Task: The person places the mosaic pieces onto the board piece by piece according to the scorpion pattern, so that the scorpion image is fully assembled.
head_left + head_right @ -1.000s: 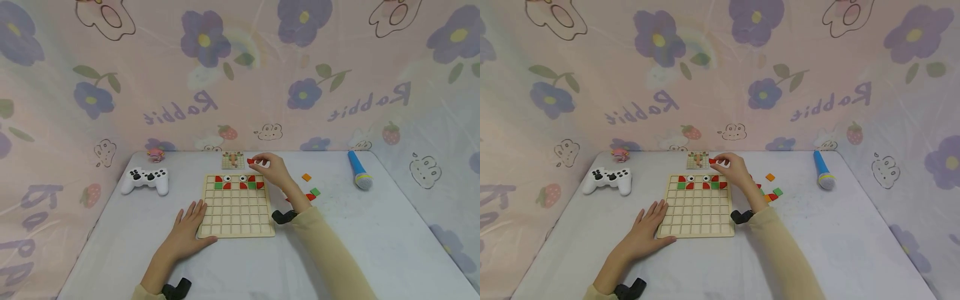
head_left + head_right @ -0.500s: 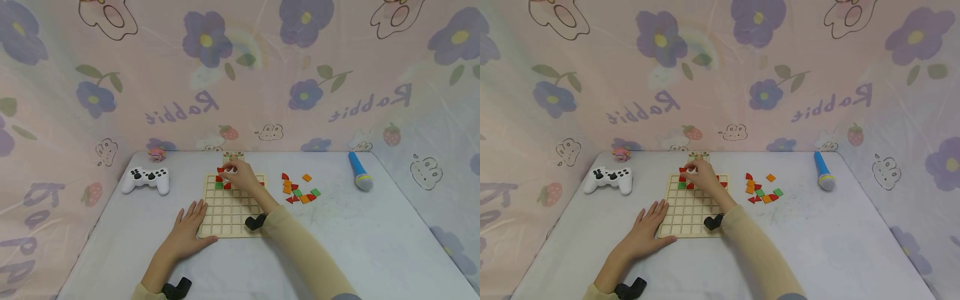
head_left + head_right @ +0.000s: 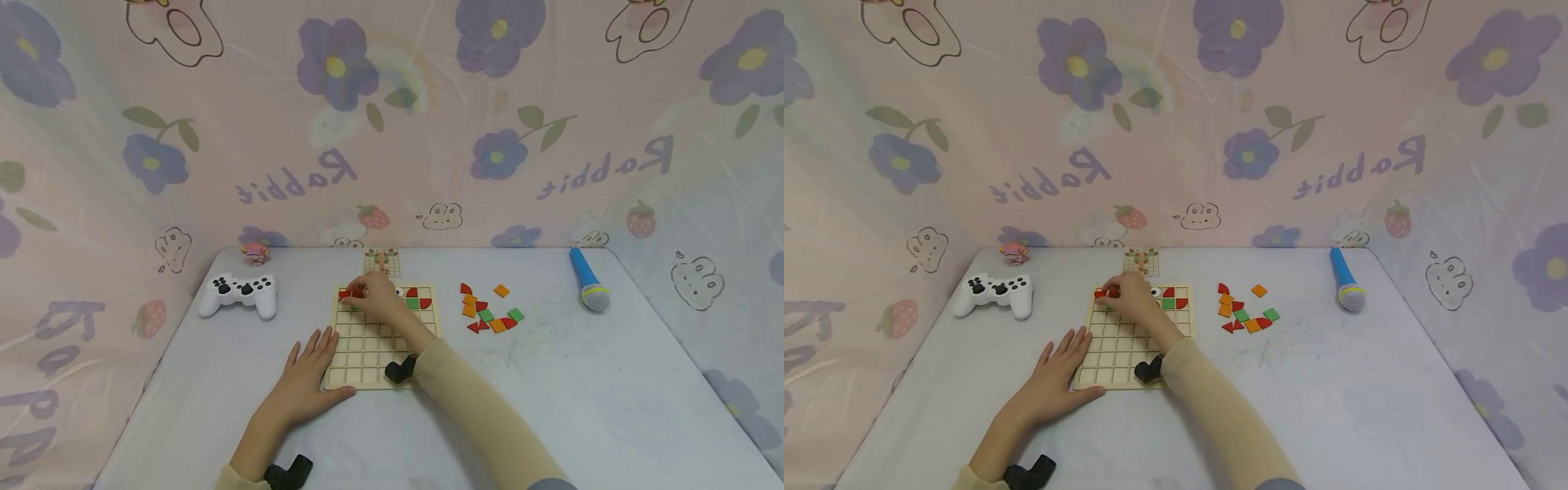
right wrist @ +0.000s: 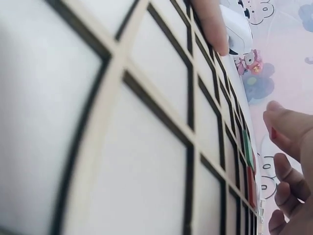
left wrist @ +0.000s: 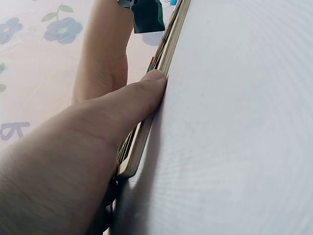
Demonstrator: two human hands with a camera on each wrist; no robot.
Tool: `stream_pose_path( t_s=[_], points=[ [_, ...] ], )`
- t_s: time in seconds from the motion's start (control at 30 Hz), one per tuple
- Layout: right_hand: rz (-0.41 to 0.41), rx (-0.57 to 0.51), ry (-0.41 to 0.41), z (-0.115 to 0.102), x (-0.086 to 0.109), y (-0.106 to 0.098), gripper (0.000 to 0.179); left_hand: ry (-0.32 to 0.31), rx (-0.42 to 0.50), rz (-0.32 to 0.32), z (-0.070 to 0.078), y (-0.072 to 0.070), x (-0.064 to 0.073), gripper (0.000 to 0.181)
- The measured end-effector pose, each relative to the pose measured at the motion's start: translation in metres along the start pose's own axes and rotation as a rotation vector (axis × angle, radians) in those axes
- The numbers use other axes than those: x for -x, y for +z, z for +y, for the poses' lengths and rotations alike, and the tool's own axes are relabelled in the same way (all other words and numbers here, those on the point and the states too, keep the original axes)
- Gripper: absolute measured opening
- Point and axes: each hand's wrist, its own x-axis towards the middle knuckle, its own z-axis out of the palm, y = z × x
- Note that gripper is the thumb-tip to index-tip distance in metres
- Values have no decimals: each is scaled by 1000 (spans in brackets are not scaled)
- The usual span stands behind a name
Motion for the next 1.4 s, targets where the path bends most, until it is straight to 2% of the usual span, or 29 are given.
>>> stream_pose_path(
  t_s=[0.3,0.57,0.93,1.4],
  points=[
    [-9,26,0,7,0,5,28,3,9,4,1,-1,1,112],
    [-10,-28,-9,14,0,9,28,-1,-8,2,0,-1,1,113],
    [-22,-12,-5,14,1,10,28,8,3,15,1,-1,1,111],
    [-25,34,3,15,2,12,24,-3,-1,-7,0,1,0,112]
  ],
)
